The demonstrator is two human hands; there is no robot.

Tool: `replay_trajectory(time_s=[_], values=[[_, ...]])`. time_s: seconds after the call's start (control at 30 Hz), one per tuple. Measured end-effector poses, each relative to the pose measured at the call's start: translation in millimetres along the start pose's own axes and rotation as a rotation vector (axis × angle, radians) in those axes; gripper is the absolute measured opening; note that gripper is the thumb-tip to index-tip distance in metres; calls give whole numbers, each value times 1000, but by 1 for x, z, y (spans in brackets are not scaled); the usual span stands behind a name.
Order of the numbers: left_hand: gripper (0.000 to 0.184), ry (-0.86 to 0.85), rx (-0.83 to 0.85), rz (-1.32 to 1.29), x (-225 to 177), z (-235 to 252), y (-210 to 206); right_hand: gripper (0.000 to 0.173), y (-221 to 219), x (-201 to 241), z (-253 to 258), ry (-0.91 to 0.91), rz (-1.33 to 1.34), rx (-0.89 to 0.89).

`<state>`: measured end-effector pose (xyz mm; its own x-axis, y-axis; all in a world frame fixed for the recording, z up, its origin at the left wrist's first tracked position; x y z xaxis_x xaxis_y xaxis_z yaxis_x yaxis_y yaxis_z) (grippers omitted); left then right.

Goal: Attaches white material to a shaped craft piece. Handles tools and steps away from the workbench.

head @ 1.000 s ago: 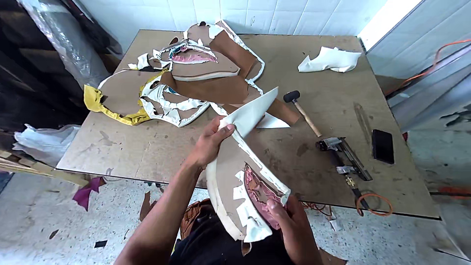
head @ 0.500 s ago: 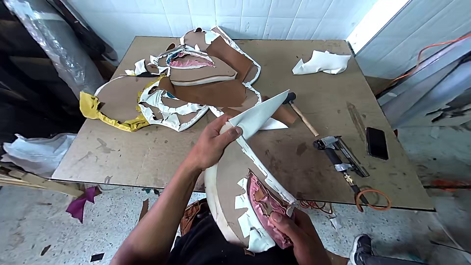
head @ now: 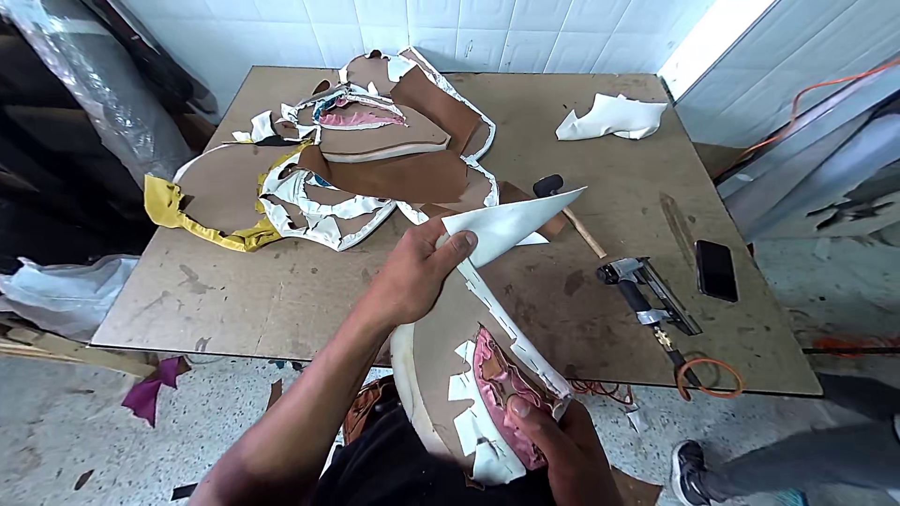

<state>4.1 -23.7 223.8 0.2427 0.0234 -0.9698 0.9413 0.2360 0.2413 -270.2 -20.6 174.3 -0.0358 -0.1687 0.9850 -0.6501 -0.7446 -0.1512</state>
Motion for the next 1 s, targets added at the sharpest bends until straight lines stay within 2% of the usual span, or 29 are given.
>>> replay_trajectory(time_s=[0.2, 0.33, 0.4, 0.43, 0.53, 0.57, 0.63, 0.77, 0.87, 1.0], values=[[28, 22, 27, -4, -1, -1, -5, 19, -6, 4, -1, 36, -3, -34], [27, -20, 13, 25, -24, 1, 2, 25, -8, 5, 6, 96, 21, -46], [30, -70, 46, -39, -35, 7, 9, 30, -12, 8, 8, 78, 24, -1], [32, -95, 88, -112, -37, 11, 13, 30, -12, 9, 8, 59, -5, 69], [32, -116, 246, -304, -36, 21, 10, 21, -21, 22, 19, 26, -111, 495], [30, -109, 292, -340, -32, 24, 4, 22, -25, 32, 23, -2, -163, 575], [28, -91, 327, -364, -22, 28, -4, 25, -24, 38, 22, -38, -242, 533], [25, -101, 249, -191, -8, 31, 16, 41, -12, 0, 17, -54, -137, 315], [23, -122, 231, -57, -8, 32, 22, 38, -14, -1, 17, -5, -14, 356], [24, -127, 220, -83, -4, 34, 21, 39, -15, -6, 20, 53, 30, 341]])
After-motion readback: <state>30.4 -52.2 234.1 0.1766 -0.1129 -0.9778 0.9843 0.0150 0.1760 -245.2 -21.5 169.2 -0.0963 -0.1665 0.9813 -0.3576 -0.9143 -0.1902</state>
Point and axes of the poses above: each hand's wrist, its own z-axis towards the middle knuckle, its own y-axis out of the back of the hand, x = y × z, the point moved 3 cm from there along z, towards the middle knuckle, and after that the axes turned 8 degrees about x, right-handed, at the moved point
